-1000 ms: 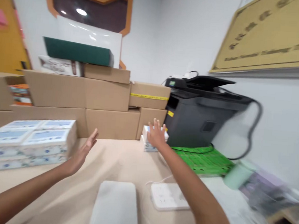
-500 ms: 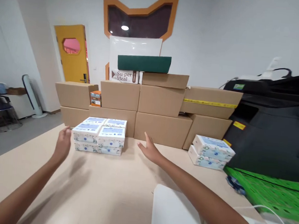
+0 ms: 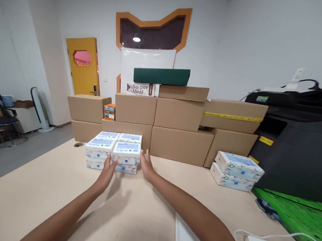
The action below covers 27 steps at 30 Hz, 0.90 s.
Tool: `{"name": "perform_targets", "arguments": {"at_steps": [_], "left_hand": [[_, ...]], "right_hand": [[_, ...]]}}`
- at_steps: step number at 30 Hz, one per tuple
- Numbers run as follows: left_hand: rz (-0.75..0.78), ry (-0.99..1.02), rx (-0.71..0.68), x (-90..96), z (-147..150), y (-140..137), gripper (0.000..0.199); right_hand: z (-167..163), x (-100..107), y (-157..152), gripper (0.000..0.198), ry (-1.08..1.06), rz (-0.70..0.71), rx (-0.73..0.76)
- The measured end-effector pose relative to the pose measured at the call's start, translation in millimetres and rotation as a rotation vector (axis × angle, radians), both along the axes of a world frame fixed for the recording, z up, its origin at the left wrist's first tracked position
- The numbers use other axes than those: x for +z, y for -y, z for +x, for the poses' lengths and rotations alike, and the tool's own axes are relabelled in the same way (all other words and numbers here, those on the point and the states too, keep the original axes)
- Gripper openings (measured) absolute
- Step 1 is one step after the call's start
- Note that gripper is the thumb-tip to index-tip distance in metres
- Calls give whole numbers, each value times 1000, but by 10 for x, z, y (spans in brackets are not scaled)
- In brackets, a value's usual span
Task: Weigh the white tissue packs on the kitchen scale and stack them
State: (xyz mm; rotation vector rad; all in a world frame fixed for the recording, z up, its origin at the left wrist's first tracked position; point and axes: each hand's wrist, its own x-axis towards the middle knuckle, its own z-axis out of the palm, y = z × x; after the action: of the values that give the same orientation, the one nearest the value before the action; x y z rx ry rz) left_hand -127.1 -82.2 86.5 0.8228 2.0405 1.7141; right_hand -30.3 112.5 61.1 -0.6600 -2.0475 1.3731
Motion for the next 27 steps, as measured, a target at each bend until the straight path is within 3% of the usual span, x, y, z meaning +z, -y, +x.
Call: {"name": "perform_targets", "arguments": {"at_steps": [2, 5, 8, 13, 18, 21, 24, 27], "left_hand": [[4, 9, -3, 5, 59, -31, 99], [13, 32, 0, 28, 248, -31, 103], [101, -9, -29, 127, 521, 142, 104], [217, -197, -246, 425, 1034, 547, 90], [170, -126, -452, 579, 1508, 585, 96], [117, -38, -617, 405, 1725, 567, 91], [-35, 50, -761, 29, 1797, 533, 85], [-129, 17, -600, -310, 1740, 375, 77]], "right_hand": [[-40, 58, 78, 108, 0, -80, -10], [-2, 151, 247, 108, -62, -131, 101], [268, 184, 395, 110, -128, -163, 218], [1229, 220, 490, 100, -293, -175, 340], [2359, 480, 557, 107, -324, 15, 213], [3038, 429, 633, 111, -281, 49, 84], [3717, 142, 707, 104, -139, 12, -10], [4279, -159, 705, 95, 26, -59, -100]]}}
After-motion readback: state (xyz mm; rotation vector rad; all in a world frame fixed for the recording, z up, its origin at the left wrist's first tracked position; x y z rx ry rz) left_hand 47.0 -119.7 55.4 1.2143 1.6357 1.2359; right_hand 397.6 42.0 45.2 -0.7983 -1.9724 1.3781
